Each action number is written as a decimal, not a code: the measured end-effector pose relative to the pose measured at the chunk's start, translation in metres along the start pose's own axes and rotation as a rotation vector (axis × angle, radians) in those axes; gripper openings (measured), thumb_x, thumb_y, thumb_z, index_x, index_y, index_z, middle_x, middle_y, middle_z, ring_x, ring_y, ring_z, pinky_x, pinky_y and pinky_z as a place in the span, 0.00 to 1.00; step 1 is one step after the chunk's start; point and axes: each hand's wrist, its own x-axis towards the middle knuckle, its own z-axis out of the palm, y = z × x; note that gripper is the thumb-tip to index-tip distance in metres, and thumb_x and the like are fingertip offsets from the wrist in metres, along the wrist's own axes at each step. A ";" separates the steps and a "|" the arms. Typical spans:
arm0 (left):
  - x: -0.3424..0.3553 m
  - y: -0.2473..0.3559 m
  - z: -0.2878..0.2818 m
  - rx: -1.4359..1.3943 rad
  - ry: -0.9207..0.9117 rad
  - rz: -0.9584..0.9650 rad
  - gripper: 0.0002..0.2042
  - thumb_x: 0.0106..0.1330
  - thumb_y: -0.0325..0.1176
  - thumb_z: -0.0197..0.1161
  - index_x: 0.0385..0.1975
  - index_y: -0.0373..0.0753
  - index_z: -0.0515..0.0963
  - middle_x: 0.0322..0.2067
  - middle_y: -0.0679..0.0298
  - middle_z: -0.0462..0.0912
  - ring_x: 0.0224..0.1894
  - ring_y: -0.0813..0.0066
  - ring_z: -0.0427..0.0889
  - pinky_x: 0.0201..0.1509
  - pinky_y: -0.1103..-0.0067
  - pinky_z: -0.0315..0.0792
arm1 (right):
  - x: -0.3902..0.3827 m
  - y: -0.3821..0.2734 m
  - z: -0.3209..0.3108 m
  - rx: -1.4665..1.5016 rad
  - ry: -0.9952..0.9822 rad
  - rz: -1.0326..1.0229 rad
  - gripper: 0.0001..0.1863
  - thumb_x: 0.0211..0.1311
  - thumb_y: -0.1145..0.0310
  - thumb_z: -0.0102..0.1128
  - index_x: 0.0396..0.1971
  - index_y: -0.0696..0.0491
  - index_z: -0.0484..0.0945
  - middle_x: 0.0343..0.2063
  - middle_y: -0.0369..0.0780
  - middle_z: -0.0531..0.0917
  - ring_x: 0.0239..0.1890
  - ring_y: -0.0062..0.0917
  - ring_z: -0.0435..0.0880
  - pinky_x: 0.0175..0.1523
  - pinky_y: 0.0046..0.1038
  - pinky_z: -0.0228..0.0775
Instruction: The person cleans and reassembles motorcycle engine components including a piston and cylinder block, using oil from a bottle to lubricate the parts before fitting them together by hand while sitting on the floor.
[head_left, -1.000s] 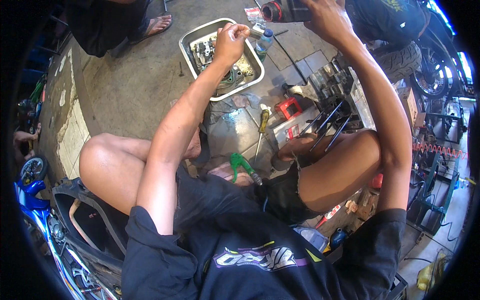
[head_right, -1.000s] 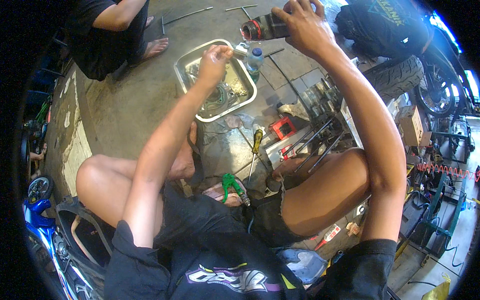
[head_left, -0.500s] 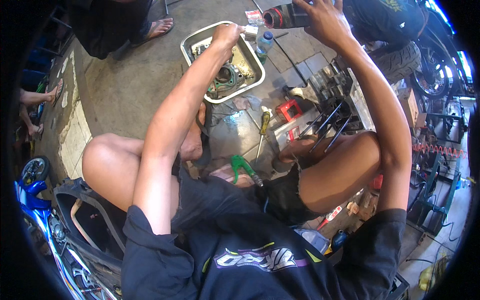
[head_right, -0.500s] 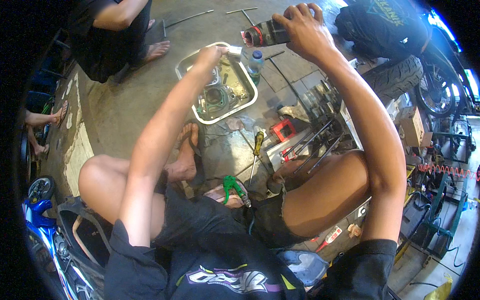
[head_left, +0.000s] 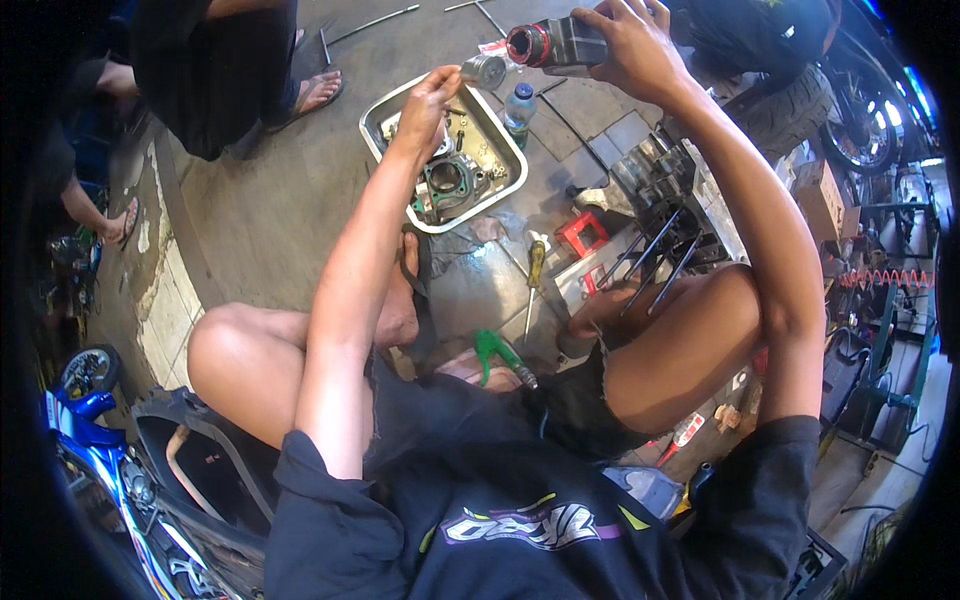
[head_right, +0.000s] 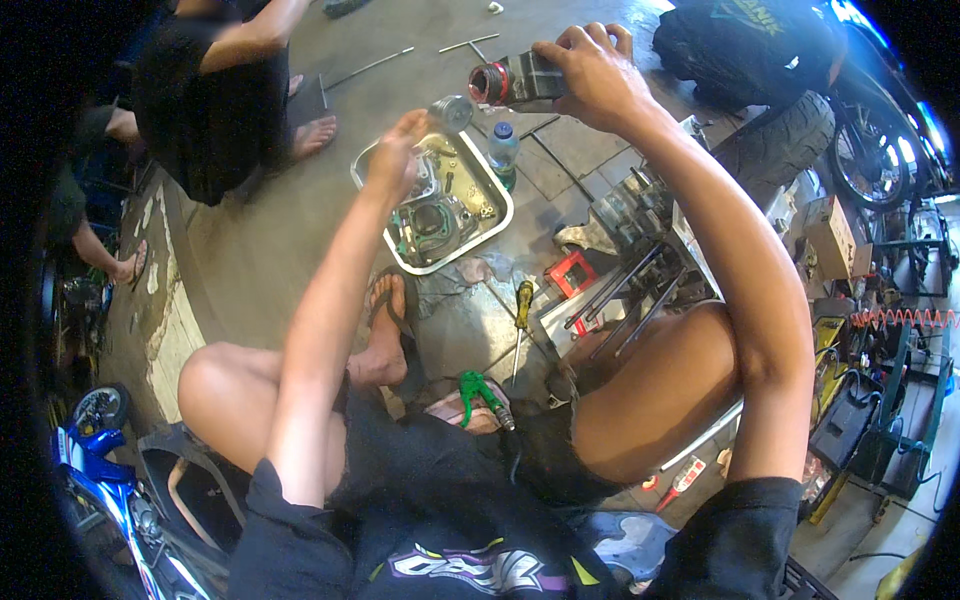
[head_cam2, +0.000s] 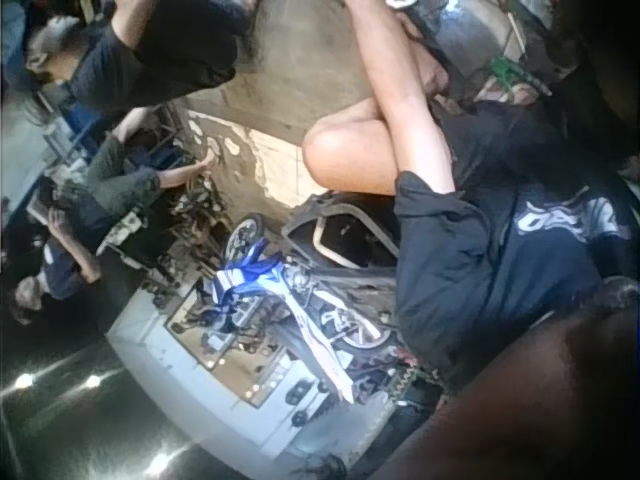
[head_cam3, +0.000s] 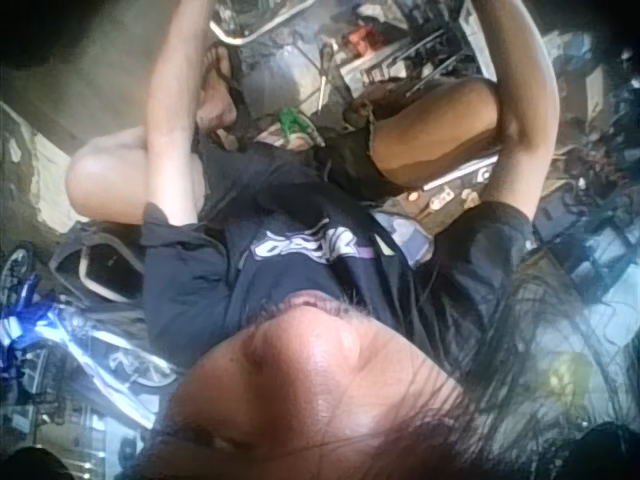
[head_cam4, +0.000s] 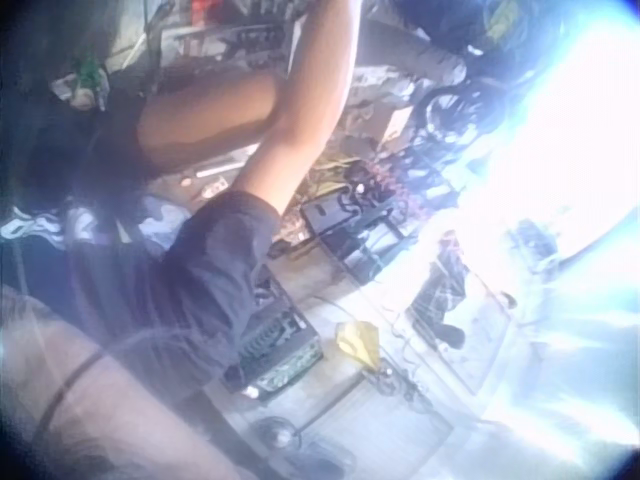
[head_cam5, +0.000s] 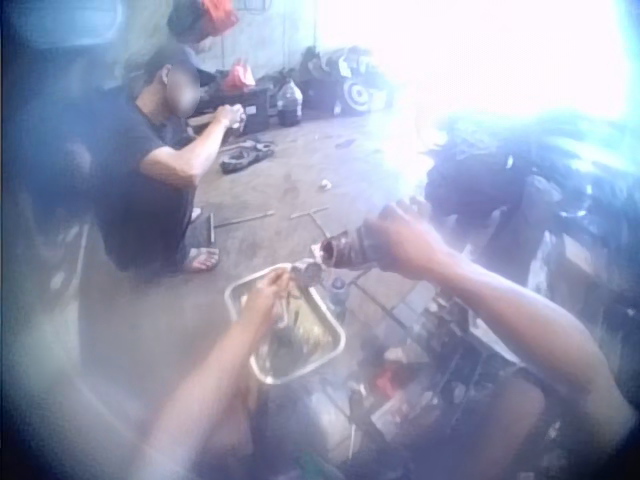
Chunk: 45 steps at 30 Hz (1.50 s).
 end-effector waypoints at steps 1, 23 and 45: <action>-0.002 0.005 -0.002 0.088 0.000 0.083 0.10 0.71 0.34 0.65 0.49 0.42 0.81 0.43 0.73 0.82 0.46 0.79 0.75 0.57 0.81 0.62 | 0.000 0.000 -0.002 0.012 0.002 0.008 0.38 0.46 0.63 0.78 0.62 0.39 0.76 0.52 0.39 0.79 0.61 0.38 0.72 0.73 0.50 0.48; -0.015 -0.002 0.029 0.276 -0.081 0.279 0.09 0.71 0.38 0.67 0.39 0.40 0.80 0.42 0.74 0.75 0.47 0.79 0.71 0.58 0.81 0.61 | 0.001 -0.004 -0.022 -0.146 0.278 -0.230 0.14 0.57 0.68 0.57 0.44 0.48 0.80 0.37 0.41 0.77 0.50 0.39 0.73 0.62 0.46 0.61; -0.023 -0.017 0.027 -0.087 -0.043 0.140 0.08 0.71 0.34 0.66 0.47 0.43 0.80 0.38 0.75 0.80 0.44 0.84 0.74 0.54 0.83 0.62 | 0.016 -0.022 -0.028 -0.210 0.277 -0.262 0.13 0.59 0.67 0.57 0.45 0.49 0.81 0.41 0.41 0.78 0.53 0.38 0.73 0.67 0.47 0.57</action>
